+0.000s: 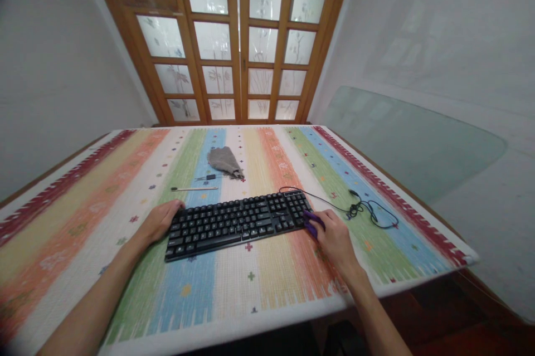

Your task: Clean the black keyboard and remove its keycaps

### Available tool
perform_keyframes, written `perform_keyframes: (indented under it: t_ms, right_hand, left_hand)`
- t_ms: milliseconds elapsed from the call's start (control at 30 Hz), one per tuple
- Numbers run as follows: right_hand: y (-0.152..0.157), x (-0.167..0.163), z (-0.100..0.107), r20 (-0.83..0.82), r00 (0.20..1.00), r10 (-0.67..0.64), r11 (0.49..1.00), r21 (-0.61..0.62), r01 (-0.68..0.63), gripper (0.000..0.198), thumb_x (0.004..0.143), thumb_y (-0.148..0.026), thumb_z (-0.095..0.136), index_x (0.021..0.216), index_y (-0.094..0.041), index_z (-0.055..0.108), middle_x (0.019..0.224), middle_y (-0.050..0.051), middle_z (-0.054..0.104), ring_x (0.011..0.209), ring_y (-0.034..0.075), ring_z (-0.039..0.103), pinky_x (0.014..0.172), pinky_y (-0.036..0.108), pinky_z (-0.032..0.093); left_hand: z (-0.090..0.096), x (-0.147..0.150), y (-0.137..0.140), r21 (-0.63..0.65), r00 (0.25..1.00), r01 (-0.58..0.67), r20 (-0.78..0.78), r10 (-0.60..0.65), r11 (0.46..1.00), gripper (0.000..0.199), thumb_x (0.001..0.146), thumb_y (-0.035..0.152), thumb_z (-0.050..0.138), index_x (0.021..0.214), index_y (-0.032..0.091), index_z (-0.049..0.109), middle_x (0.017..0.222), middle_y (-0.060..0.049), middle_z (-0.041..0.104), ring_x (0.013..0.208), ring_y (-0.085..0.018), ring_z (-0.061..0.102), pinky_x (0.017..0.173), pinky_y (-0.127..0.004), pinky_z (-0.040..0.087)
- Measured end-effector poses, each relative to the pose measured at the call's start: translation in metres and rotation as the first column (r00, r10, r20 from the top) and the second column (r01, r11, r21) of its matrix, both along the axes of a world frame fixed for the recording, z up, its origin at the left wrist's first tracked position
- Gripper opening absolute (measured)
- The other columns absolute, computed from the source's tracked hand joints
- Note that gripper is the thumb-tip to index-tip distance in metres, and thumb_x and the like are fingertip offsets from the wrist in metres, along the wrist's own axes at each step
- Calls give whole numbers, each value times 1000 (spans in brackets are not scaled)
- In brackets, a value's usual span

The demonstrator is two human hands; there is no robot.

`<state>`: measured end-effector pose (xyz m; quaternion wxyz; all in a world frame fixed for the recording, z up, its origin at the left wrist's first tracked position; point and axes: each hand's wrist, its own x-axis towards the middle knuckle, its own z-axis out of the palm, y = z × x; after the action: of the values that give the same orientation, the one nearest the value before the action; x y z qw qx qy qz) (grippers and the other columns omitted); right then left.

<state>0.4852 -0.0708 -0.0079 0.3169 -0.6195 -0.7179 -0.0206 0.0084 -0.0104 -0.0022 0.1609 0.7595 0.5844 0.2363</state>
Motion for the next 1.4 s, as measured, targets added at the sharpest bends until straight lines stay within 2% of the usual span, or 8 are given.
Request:
perform_keyframes:
  t_ms: [267, 400, 667, 1100, 1167, 1300, 1333, 1400]
  right_hand:
    - [-1, -3, 5, -60, 995, -83, 990, -117, 76, 30, 83, -25, 52, 107, -18, 69, 100, 11, 75, 92, 26, 70, 82, 37, 51]
    - [-3, -5, 13, -132, 979, -156, 971, -205, 127, 29, 78, -25, 55, 103, -20, 67, 95, 10, 76, 87, 26, 71, 77, 36, 50]
    - [-8, -7, 26, -247, 948, -200, 939, -326, 113, 20, 70, -35, 57, 86, -22, 59, 85, 8, 76, 73, 25, 69, 68, 34, 47]
    - [-12, 2, 22, -233, 961, -149, 920, -388, 49, 24, 74, -43, 55, 83, -22, 58, 76, 4, 74, 63, 22, 65, 60, 31, 44]
    - [-11, 3, 25, -200, 968, -150, 918, -392, 61, 22, 73, -41, 56, 82, -22, 59, 75, 4, 73, 62, 21, 65, 60, 30, 43]
    - [-6, 2, 38, -31, 966, -255, 913, -336, 231, 13, 69, -35, 58, 73, -22, 60, 68, 4, 71, 63, 23, 64, 58, 31, 41]
    - [-5, -1, 42, -15, 966, -259, 916, -321, 241, 13, 70, -34, 58, 73, -22, 61, 67, 4, 70, 64, 23, 64, 59, 31, 41]
    - [-1, -12, 52, -65, 982, -180, 936, -318, 150, 14, 70, -35, 59, 76, -22, 63, 70, 4, 71, 65, 23, 64, 61, 31, 43]
  left_hand:
    - [2, 1, -1, 9, 1000, -3, -3, 3, 1000, 50, 94, 50, 17, 77, 22, 56, 78, -6, 67, 78, -24, 63, 82, -40, 49]
    - [2, 0, 0, 9, 1000, 0, 0, 0, 1000, 50, 94, 49, 17, 77, 22, 57, 78, -6, 67, 78, -24, 63, 82, -39, 49]
    - [1, -2, 0, 25, 999, -2, 40, 1, 1000, 52, 94, 48, 18, 79, 22, 60, 79, -7, 68, 79, -24, 64, 82, -39, 50]
    - [0, -4, -2, 47, 992, -40, 125, 33, 998, 54, 93, 51, 21, 75, 22, 63, 77, -6, 70, 75, -23, 64, 82, -38, 51]
    - [0, -4, -2, 49, 992, -39, 126, 33, 998, 54, 93, 50, 21, 74, 22, 63, 77, -6, 70, 76, -23, 64, 83, -38, 52]
    - [-2, -4, -2, 56, 991, -41, 127, 34, 998, 53, 94, 50, 21, 74, 22, 62, 78, -6, 70, 76, -23, 64, 85, -38, 51]
    - [-2, -4, -2, 59, 991, -40, 129, 33, 997, 53, 94, 50, 20, 74, 22, 61, 78, -6, 70, 77, -23, 64, 85, -38, 51]
    - [-4, -4, -2, 57, 991, -37, 129, 30, 998, 54, 95, 49, 20, 74, 22, 61, 77, -6, 69, 77, -23, 63, 85, -38, 51]
